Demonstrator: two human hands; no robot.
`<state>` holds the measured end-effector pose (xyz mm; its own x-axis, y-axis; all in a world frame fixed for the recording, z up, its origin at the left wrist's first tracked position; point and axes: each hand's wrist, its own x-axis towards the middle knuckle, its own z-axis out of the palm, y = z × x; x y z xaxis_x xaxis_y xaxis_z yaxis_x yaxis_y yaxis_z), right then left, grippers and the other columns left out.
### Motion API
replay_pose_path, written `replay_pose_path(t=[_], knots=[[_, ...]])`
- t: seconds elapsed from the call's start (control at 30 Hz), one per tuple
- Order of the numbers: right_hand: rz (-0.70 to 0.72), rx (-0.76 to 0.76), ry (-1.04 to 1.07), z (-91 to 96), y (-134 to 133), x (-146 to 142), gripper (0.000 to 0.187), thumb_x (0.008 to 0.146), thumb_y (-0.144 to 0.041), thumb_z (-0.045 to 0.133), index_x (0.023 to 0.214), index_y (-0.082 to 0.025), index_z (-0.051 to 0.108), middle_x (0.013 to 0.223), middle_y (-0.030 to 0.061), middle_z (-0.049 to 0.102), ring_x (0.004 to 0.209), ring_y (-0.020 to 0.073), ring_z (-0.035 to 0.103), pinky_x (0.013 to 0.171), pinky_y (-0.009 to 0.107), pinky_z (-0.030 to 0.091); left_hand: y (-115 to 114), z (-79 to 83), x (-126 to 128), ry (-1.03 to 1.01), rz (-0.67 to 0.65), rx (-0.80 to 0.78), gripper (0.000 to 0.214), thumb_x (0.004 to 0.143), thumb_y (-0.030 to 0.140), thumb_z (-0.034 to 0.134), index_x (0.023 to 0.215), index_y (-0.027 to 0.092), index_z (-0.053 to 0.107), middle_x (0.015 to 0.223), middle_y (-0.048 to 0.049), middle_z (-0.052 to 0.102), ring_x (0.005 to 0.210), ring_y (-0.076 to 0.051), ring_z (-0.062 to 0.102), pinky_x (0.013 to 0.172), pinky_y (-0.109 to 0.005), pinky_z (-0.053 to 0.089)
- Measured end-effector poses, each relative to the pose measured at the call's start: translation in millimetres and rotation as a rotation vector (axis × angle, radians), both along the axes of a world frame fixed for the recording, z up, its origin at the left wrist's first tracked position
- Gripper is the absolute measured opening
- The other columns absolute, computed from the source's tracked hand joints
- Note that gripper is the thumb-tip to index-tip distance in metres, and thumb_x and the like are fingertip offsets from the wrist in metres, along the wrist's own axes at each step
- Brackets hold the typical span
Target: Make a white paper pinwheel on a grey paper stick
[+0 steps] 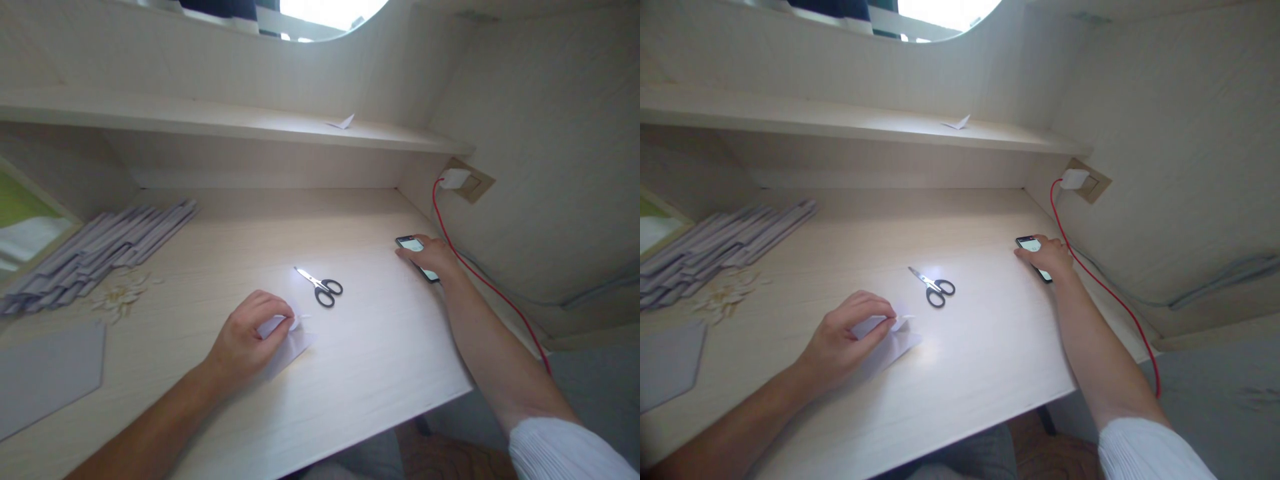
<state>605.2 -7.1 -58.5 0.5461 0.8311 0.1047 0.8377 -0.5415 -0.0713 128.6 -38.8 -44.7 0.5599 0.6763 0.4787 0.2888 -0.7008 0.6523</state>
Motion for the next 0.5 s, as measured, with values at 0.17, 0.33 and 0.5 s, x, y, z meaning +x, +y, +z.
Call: replay_pose_path(t=[0.17, 0.33, 0.5], knots=[[-0.012, 0.007, -0.017, -0.8, -1.1, -3.5, 0.095, 0.072, -0.087, 0.057, 0.145, -0.025, 0.055, 0.127, 0.0203, 0.065, 0.117, 0.0411, 0.063, 0.098, 0.051, 0.050, 0.2, -1.2, -0.2, 0.015, -0.002, -0.002, 0.013, 0.090, 0.009, 0.062, 0.090, 0.019, 0.071, 0.090, -0.0048, 0.071, 0.089, -0.019, 0.064, 0.083, -0.033, 0.050], [0.003, 0.014, -0.027, -1.9, 1.1, -4.0, 0.087, 0.077, -0.079, 0.060, 0.144, -0.024, 0.056, 0.122, 0.0192, 0.068, 0.114, 0.0390, 0.065, 0.096, 0.048, 0.051, 0.5, -3.7, -0.8, 0.001, -0.007, -0.003, 0.013, 0.090, 0.009, 0.062, 0.091, 0.020, 0.071, 0.090, -0.0047, 0.071, 0.090, -0.019, 0.064, 0.084, -0.033, 0.050], [0.028, 0.018, -0.020, -2.0, 2.1, -1.0, 0.084, 0.079, -0.078, 0.058, 0.143, -0.024, 0.058, 0.120, 0.0207, 0.068, 0.111, 0.0404, 0.066, 0.091, 0.049, 0.052, 0.0, -1.2, 0.2, 0.000, -0.008, -0.008, 0.013, 0.090, 0.009, 0.063, 0.090, 0.020, 0.070, 0.090, -0.0043, 0.071, 0.090, -0.019, 0.064, 0.083, -0.033, 0.050]])
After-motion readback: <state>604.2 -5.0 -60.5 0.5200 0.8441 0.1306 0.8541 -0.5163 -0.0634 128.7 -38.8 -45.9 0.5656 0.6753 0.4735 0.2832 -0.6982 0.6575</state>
